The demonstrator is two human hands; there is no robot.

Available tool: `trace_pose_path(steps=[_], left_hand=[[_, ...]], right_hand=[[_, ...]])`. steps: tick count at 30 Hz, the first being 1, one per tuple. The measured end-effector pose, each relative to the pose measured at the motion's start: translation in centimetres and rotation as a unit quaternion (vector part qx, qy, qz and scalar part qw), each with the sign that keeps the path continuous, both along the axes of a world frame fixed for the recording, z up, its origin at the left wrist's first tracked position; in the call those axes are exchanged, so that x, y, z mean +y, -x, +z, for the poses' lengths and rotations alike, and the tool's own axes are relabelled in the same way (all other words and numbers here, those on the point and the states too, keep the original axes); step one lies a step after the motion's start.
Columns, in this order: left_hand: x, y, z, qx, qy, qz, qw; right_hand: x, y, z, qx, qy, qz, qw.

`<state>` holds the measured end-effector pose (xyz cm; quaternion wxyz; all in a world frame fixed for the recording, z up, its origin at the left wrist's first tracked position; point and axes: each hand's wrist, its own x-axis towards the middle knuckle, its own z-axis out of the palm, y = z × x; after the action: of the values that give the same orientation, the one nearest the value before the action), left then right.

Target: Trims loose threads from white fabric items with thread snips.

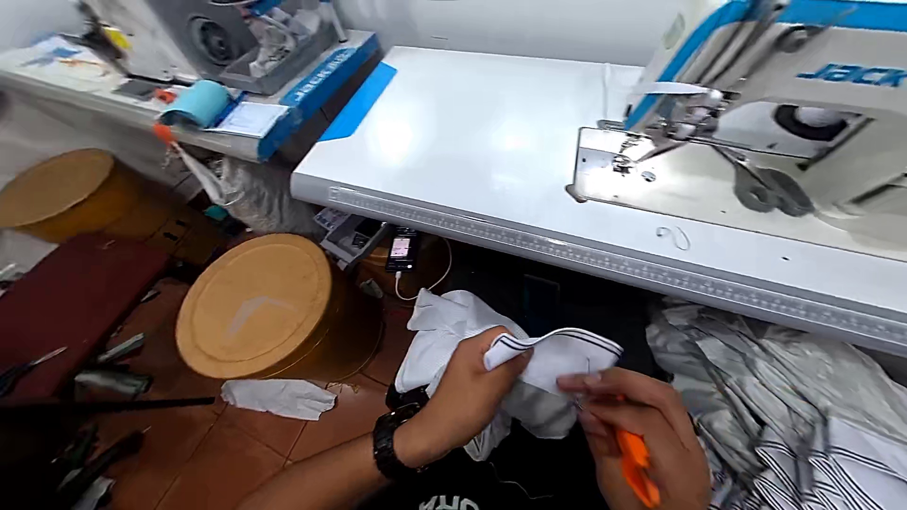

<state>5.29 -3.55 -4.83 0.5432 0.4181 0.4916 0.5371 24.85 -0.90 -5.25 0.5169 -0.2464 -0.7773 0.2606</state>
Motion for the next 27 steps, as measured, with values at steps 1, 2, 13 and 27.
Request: trace_pose_path(steps=[1, 2, 13, 27], left_hand=[[0.1, 0.1, -0.3, -0.002, 0.009, -0.014, 1.0], [0.2, 0.3, -0.6, 0.003, 0.01, -0.027, 1.0], [2.4, 3.0, 1.3, 0.067, -0.043, -0.148, 0.986], [3.4, 5.7, 7.7, 0.313, -0.268, -0.273, 0.87]], right_hand=[[-0.3, 0.4, 0.3, 0.016, 0.029, 0.035, 0.999], [-0.5, 0.5, 0.6, 0.004, 0.047, 0.059, 0.997], [9.9, -19.8, -7.3, -0.423, 0.235, -0.247, 0.84], [9.1, -1.2, 0.6, -0.198, 0.111, 0.3, 0.927]])
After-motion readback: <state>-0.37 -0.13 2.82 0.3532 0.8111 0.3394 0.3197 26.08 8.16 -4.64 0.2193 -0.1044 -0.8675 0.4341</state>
